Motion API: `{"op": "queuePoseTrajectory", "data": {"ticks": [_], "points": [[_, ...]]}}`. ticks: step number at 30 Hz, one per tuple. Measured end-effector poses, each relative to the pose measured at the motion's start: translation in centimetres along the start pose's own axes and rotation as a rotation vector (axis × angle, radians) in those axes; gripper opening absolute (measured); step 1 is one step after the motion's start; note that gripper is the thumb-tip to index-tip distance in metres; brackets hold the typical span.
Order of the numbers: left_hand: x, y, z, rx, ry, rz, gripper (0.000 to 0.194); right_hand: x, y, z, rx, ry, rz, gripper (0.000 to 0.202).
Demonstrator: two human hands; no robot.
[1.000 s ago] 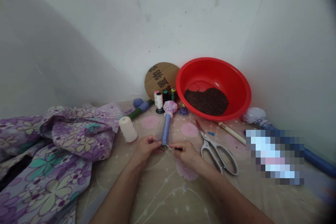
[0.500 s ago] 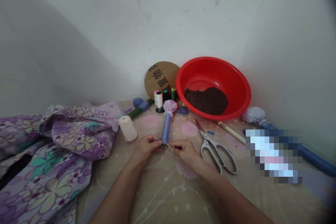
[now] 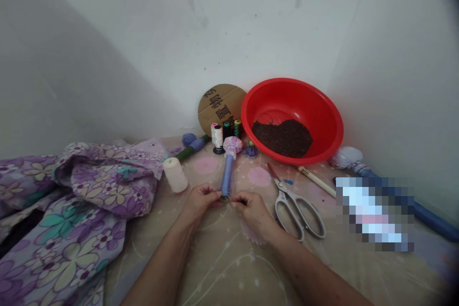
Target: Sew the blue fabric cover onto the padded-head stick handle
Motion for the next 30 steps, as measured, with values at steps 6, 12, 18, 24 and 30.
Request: {"op": "queuePoseTrajectory", "data": {"ticks": [6,12,18,24,30], "points": [[0.10,0.09,0.08,0.007,-0.012,-0.005,0.019,0.03,-0.08,0.34,-0.026,0.005,-0.042,0.011],[-0.22,-0.09,0.02,0.017,-0.008,-0.010,0.023,-0.16,0.12,-0.07,-0.031,0.028,-0.072,0.011],[-0.67,-0.25,0.14,0.016,0.005,-0.026,0.026,0.04,0.50,-0.55,-0.035,0.057,-0.119,0.006],[-0.45,-0.36,-0.20,0.015,-0.024,-0.037,0.024,0.07,0.33,-0.32,-0.071,0.105,-0.049,0.003],[-0.74,-0.53,-0.36,0.026,-0.035,-0.027,0.025,0.20,0.20,0.15,-0.074,0.180,-0.042,0.010]]}}
Point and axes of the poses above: each hand's wrist, its own y-axis towards the middle knuckle, its own x-axis out of the back of the hand, z = x × y, the point moved 7 cm from there along y, towards the middle knuckle, and after that the axes turned 11 degrees about -z, right-handed, at the moved point
